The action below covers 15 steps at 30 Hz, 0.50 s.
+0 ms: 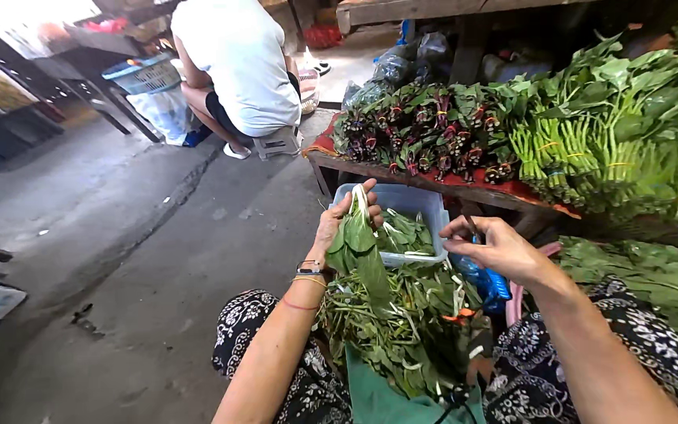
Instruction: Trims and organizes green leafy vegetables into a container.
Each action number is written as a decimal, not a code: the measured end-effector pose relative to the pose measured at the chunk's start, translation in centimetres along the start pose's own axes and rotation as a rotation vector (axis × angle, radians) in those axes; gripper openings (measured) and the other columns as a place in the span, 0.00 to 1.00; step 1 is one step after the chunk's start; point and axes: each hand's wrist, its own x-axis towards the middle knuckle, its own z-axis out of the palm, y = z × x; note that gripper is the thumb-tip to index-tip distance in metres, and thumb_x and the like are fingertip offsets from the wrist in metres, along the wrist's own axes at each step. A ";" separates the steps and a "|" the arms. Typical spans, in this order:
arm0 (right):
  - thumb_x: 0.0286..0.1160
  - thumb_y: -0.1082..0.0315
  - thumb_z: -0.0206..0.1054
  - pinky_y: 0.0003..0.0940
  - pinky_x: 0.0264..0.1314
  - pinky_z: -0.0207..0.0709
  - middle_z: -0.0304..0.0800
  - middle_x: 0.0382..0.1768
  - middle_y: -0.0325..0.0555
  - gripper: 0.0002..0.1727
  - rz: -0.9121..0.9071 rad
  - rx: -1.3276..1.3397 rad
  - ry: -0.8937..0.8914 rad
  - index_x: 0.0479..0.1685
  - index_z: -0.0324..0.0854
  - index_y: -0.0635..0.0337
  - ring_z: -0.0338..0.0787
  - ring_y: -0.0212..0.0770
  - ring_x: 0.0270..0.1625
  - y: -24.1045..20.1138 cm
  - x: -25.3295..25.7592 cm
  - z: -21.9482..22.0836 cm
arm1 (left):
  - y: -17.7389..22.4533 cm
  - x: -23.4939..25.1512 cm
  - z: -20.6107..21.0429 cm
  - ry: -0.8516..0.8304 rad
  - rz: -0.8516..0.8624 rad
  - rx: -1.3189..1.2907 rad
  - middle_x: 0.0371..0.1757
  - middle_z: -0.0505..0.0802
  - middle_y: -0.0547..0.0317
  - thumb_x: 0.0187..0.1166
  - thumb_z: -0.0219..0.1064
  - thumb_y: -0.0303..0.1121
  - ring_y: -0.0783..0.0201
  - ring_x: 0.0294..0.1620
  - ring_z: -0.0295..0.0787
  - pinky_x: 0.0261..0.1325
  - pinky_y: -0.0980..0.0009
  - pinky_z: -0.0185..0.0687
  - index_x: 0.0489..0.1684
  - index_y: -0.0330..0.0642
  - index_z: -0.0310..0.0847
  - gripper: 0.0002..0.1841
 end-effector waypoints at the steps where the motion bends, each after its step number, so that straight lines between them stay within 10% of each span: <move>1: 0.73 0.59 0.73 0.20 0.22 0.69 0.82 0.28 0.31 0.12 -0.002 0.003 0.002 0.50 0.88 0.53 0.73 0.23 0.19 0.0 0.0 0.1 | -0.1 0.0 0.1 -0.004 0.005 -0.005 0.55 0.92 0.66 0.95 0.34 0.51 0.69 0.48 0.91 0.55 0.68 0.88 0.80 0.57 0.73 0.27; 8: 0.73 0.66 0.75 0.23 0.23 0.70 0.82 0.26 0.34 0.09 -0.015 0.003 0.041 0.49 0.89 0.55 0.74 0.26 0.20 -0.1 -0.1 -0.1 | 0.2 -1.1 0.9 0.037 -0.011 0.080 0.69 0.90 0.63 0.95 0.34 0.52 0.65 0.58 0.92 0.60 0.64 0.88 0.81 0.56 0.74 0.28; 11: 0.74 0.69 0.74 0.27 0.20 0.71 0.83 0.26 0.37 0.09 -0.043 -0.024 0.054 0.50 0.89 0.56 0.74 0.30 0.18 0.1 -0.5 -0.1 | 0.8 0.2 1.4 0.204 -0.133 0.149 0.54 0.95 0.57 0.96 0.38 0.43 0.67 0.40 0.94 0.40 0.72 0.89 0.75 0.49 0.76 0.24; 13: 0.75 0.68 0.74 0.28 0.19 0.69 0.83 0.25 0.37 0.07 -0.061 -0.068 0.082 0.49 0.90 0.54 0.74 0.30 0.18 0.0 -0.7 -0.2 | 0.3 1.0 0.7 0.279 -0.282 0.566 0.42 0.93 0.57 0.94 0.46 0.36 0.71 0.24 0.85 0.26 0.76 0.81 0.81 0.47 0.68 0.21; 15: 0.75 0.67 0.74 0.28 0.18 0.69 0.84 0.25 0.36 0.06 -0.092 -0.108 0.099 0.47 0.90 0.53 0.74 0.30 0.17 0.1 -0.8 -0.3 | -0.9 1.1 -0.3 0.152 -0.482 1.144 0.45 0.90 0.47 0.88 0.58 0.31 0.61 0.30 0.84 0.36 0.64 0.84 0.87 0.39 0.60 0.27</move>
